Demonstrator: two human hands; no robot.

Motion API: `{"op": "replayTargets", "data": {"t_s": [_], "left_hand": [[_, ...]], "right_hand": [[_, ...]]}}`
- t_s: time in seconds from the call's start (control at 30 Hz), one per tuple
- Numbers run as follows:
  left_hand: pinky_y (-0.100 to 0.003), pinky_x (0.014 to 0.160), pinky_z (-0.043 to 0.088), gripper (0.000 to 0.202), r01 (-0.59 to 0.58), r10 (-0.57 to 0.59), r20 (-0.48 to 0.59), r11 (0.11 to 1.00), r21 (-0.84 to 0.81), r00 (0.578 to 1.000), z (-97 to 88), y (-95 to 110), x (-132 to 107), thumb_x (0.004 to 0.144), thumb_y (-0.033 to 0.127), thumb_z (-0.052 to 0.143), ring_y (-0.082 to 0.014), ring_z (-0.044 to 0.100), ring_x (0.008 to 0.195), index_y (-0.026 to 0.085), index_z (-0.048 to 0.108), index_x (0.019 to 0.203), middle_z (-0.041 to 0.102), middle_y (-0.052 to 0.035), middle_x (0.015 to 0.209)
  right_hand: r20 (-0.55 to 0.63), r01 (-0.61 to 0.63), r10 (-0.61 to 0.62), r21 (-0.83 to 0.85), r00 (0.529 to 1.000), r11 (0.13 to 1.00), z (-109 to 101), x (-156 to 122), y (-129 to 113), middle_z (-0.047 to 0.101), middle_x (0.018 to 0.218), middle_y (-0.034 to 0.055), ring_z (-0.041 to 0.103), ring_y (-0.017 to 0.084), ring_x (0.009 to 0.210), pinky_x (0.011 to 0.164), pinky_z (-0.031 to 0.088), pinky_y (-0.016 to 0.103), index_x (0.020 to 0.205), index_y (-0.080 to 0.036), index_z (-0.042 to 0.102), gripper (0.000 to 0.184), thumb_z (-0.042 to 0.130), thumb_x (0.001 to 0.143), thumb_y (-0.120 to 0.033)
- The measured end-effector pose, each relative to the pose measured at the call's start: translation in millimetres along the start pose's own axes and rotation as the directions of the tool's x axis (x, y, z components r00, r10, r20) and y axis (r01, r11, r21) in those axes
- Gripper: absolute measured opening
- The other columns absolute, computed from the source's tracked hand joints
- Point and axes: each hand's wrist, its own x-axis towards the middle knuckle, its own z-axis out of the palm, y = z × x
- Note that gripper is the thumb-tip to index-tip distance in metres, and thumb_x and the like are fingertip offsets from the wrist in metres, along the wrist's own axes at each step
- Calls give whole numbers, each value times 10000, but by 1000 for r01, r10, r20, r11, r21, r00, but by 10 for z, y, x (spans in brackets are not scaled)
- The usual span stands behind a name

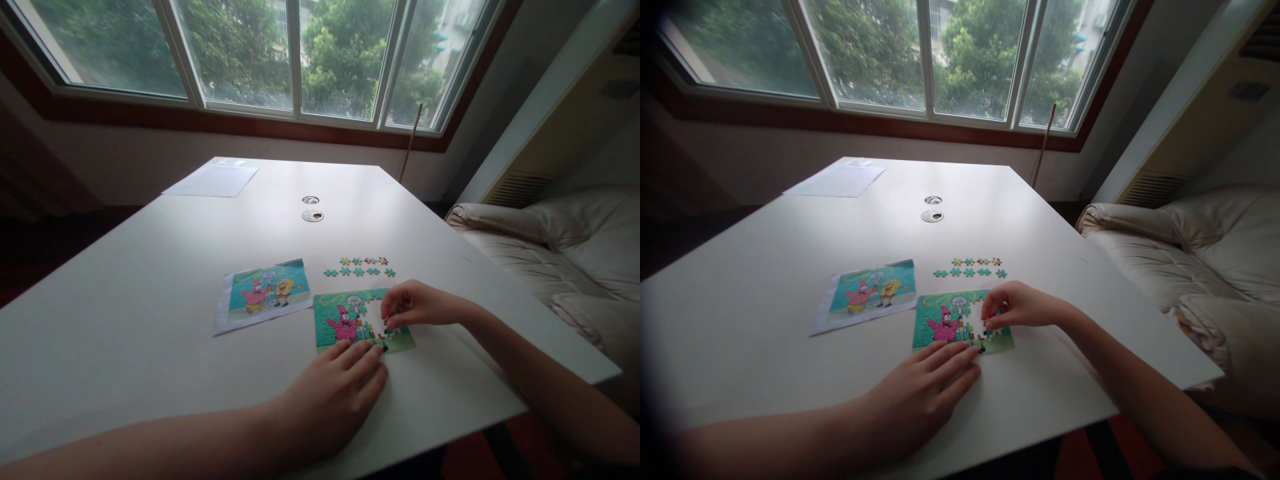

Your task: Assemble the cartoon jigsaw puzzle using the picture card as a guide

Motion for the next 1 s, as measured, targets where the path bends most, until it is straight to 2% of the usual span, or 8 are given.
{"op": "replayTargets", "data": {"t_s": [0.17, 0.43, 0.6, 0.73, 1.0], "left_hand": [[-366, 956, 390, 327, -10, 10, -22, 1000, 6, 1000, 20, 2, -5, 952, 211, 306, -248, 468, 1148, 111, 490, 1204, 508, -99, 1288], [-379, 950, 395, 318, -7, 7, -53, 1000, 1, 999, 55, 0, -22, 944, 205, 321, -254, 468, 1144, 111, 495, 1193, 510, -97, 1287], [-384, 956, 391, 322, -10, 9, -42, 1000, -9, 999, 62, -5, -18, 946, 210, 321, -254, 465, 1149, 111, 494, 1198, 509, -99, 1288], [-387, 945, 399, 320, -17, 17, -48, 1000, -4, 999, 45, -8, -22, 941, 217, 338, -258, 471, 1144, 110, 500, 1194, 513, -107, 1283], [-367, 977, 374, 319, -3, 3, -15, 1000, 26, 1000, 17, 2, -16, 937, 187, 351, -244, 456, 1173, 117, 496, 1212, 498, -102, 1303]], "right_hand": [[-17, 13, -15, -81, 1000, 997, 31, -11, -24, 624, 694, 7, 493, 96, 607, 543, 373, 201, 814, -146, 662, 253, 653, 740, -388], [-80, 42, -71, -312, 994, 949, 60, 8, -51, 596, 715, 6, 527, 115, 662, 613, 401, 217, 856, -169, 649, 246, 667, 725, -377], [-84, 45, -75, -324, 994, 945, 41, -13, -90, 584, 720, 6, 511, 110, 653, 606, 391, 213, 863, -162, 632, 238, 654, 739, -363], [-112, 6, -43, -306, 993, 952, -59, -43, -25, 577, 701, 1, 481, 102, 610, 566, 376, 206, 843, -160, 623, 206, 604, 773, -353], [-299, -138, 24, -367, 954, 920, -332, -69, 276, 555, 660, 0, 463, 113, 599, 585, 371, 229, 812, -163, 635, 234, 540, 789, -376]]}}
